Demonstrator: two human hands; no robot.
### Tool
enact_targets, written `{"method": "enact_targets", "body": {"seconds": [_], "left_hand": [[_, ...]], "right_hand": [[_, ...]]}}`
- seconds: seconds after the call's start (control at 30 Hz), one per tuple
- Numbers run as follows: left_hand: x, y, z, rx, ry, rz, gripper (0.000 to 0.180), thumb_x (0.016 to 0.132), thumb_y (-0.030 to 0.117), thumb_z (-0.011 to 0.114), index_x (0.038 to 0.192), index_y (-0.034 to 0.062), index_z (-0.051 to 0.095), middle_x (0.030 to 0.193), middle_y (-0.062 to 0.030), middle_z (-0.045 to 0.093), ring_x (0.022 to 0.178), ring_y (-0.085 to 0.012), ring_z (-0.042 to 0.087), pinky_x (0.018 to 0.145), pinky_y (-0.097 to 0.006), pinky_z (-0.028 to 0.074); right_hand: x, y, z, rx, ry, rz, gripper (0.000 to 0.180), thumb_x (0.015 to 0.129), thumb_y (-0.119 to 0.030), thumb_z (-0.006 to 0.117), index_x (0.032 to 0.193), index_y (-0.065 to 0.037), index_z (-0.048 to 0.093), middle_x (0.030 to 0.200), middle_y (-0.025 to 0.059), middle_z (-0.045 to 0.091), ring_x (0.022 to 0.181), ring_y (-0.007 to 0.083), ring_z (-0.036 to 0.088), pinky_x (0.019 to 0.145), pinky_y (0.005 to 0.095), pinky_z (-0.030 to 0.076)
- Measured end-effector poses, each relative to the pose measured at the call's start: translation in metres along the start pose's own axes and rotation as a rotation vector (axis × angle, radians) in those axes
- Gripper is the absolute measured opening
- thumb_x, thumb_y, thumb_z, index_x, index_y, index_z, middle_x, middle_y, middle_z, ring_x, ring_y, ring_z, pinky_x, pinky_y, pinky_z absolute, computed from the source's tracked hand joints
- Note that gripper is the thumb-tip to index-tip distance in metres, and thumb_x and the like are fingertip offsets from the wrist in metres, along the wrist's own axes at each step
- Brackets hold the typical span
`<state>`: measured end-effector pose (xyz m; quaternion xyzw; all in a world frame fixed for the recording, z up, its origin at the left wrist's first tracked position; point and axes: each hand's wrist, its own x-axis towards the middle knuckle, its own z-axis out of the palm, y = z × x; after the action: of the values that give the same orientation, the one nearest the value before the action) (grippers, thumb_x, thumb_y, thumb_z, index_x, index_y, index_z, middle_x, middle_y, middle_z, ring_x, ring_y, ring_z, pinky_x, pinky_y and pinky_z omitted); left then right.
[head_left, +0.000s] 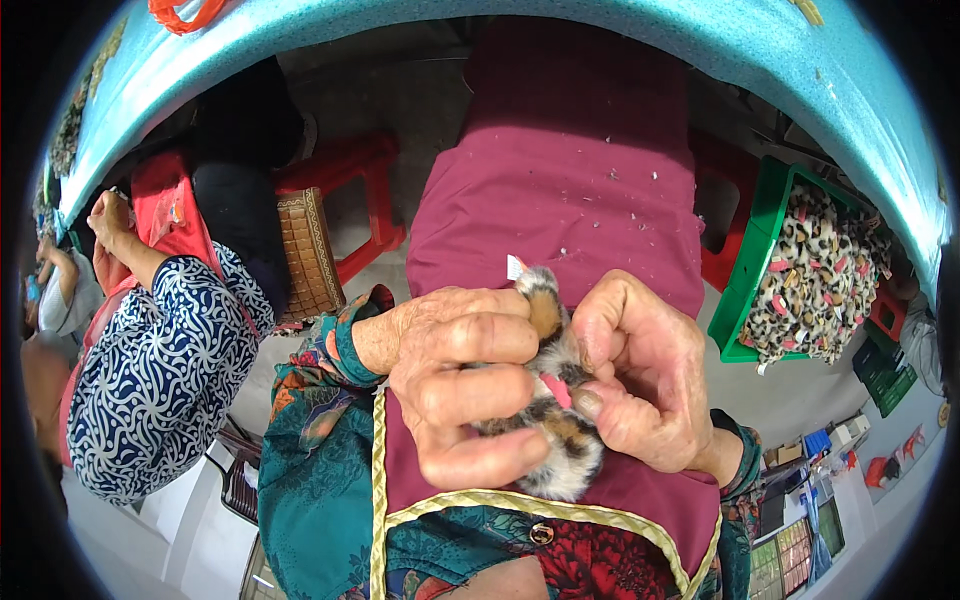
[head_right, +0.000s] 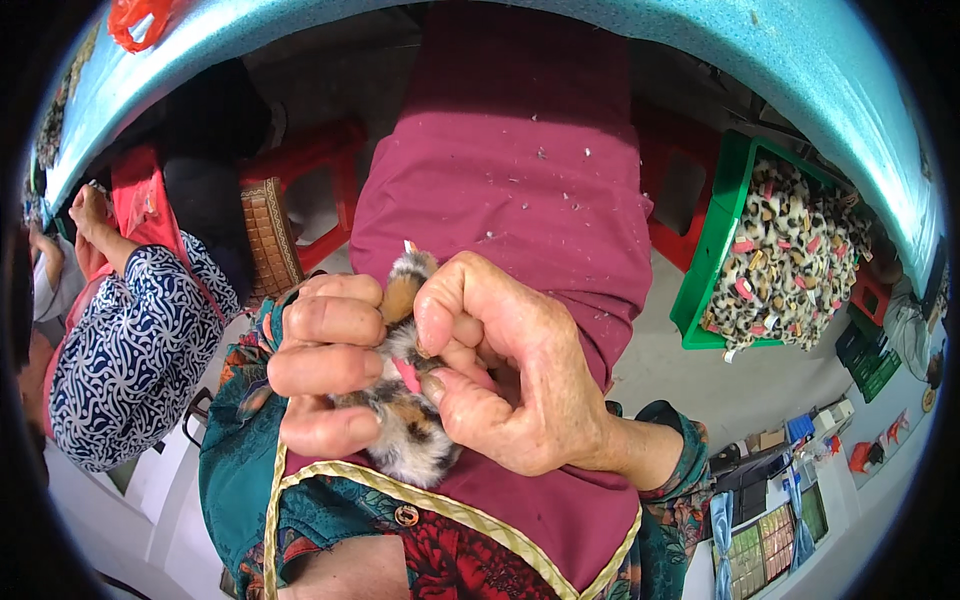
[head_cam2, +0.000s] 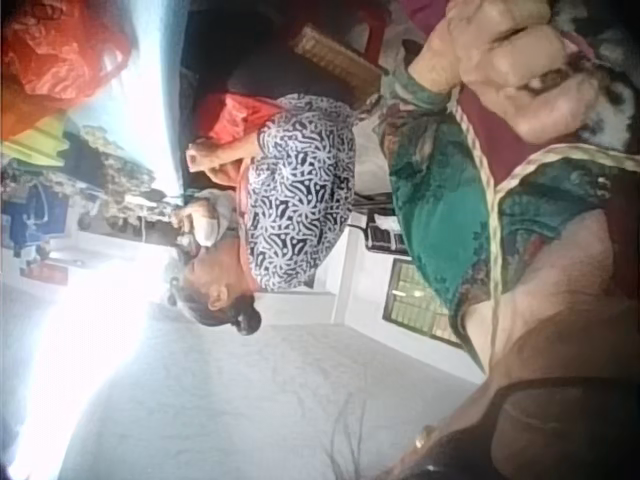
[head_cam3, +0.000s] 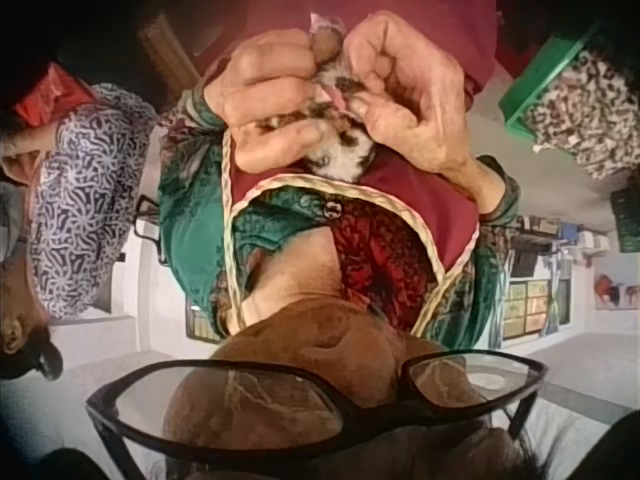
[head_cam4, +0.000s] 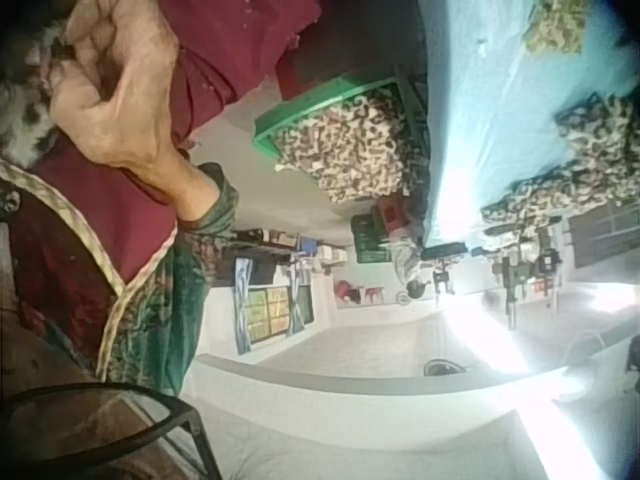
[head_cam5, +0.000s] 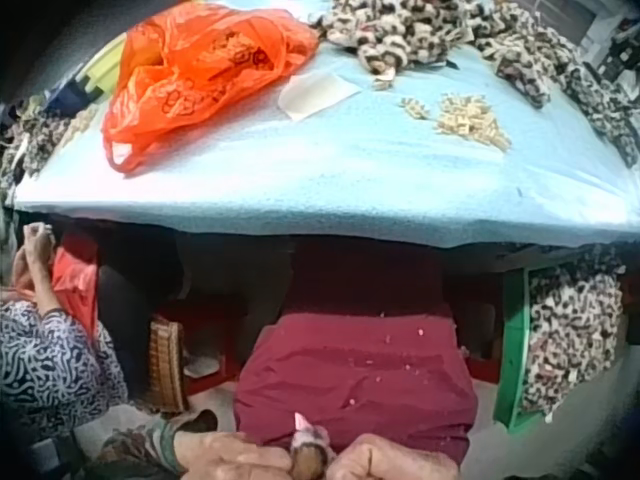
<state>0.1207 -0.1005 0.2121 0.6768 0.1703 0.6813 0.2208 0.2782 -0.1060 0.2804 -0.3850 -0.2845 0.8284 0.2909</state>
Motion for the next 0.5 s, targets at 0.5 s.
{"method": "enact_targets", "body": {"seconds": [0.5], "left_hand": [[0.014,-0.007,-0.019,0.127,-0.454,-0.368,0.037,0.052,0.013,0.069,0.086,-0.0018,0.062,0.075,-0.0098,0.060,0.064,-0.0217,0.054,0.055,-0.029,0.046]], "right_hand": [[0.007,0.014,-0.019,-0.214,0.116,-0.123,0.019,0.079,0.003,0.041,0.096,-0.002,0.046,0.070,-0.0044,0.039,0.059,0.0012,0.032,0.053,0.0183,0.027]]}}
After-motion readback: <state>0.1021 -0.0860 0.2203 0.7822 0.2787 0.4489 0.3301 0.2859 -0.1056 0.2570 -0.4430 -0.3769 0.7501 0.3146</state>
